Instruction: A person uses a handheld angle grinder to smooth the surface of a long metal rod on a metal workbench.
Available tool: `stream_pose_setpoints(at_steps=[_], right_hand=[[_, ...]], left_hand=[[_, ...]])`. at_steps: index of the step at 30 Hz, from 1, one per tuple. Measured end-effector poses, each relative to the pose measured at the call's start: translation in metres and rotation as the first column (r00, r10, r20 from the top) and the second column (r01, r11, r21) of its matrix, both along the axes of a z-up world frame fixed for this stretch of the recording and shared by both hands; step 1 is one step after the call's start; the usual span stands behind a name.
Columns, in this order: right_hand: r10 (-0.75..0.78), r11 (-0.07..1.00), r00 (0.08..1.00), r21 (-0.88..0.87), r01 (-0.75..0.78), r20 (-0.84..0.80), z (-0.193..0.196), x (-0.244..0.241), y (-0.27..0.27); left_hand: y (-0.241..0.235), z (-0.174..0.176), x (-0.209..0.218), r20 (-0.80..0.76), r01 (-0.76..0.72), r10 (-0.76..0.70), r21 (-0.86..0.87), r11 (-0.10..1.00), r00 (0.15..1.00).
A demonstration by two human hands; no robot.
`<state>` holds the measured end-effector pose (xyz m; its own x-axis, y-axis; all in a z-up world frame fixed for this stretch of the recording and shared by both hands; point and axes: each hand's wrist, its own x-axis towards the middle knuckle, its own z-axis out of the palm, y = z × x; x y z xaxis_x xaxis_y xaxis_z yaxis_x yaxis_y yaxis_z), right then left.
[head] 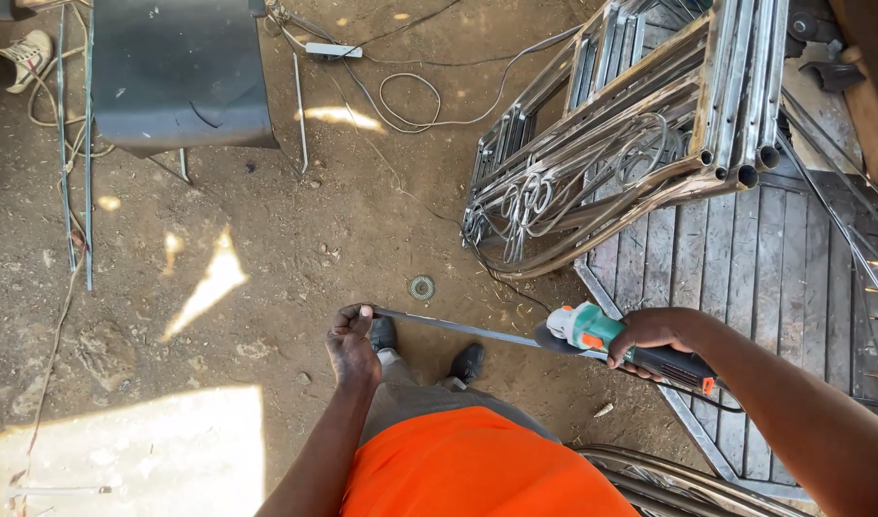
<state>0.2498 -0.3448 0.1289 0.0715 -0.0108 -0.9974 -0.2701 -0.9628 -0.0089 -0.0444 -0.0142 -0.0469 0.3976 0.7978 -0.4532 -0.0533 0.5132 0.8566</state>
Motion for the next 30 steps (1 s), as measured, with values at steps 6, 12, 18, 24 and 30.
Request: stream_pose_setpoints(at_steps=[6, 12, 18, 24, 30], right_hand=[[-0.059, 0.997, 0.997, 0.044, 0.062, -0.054, -0.02, -0.005, 0.016], [0.063, 0.976, 0.99, 0.214, -0.034, -0.126, -0.023, -0.027, 0.085], [0.131, 0.923, 0.985, 0.376, -0.082, -0.108, -0.012, -0.047, 0.12], [0.157, 0.896, 0.985, 0.41, -0.17, 0.065, -0.014, -0.064, 0.111], [0.041, 0.837, 0.984, 0.531, -0.128, 0.172, -0.036, -0.076, 0.106]], left_hand=[[0.002, -0.006, -0.001, -0.01, 0.036, -0.036, 0.024, 0.999, 0.999], [0.0, -0.002, -0.006, -0.008, 0.022, -0.022, 0.031, 0.999, 1.0], [-0.003, 0.007, -0.008, -0.016, 0.015, -0.015, 0.028, 1.0, 1.0], [0.0, 0.011, -0.003, -0.039, 0.037, -0.036, 0.013, 0.999, 0.999], [0.004, 0.024, 0.008, -0.021, 0.038, -0.038, -0.005, 0.999, 0.999]])
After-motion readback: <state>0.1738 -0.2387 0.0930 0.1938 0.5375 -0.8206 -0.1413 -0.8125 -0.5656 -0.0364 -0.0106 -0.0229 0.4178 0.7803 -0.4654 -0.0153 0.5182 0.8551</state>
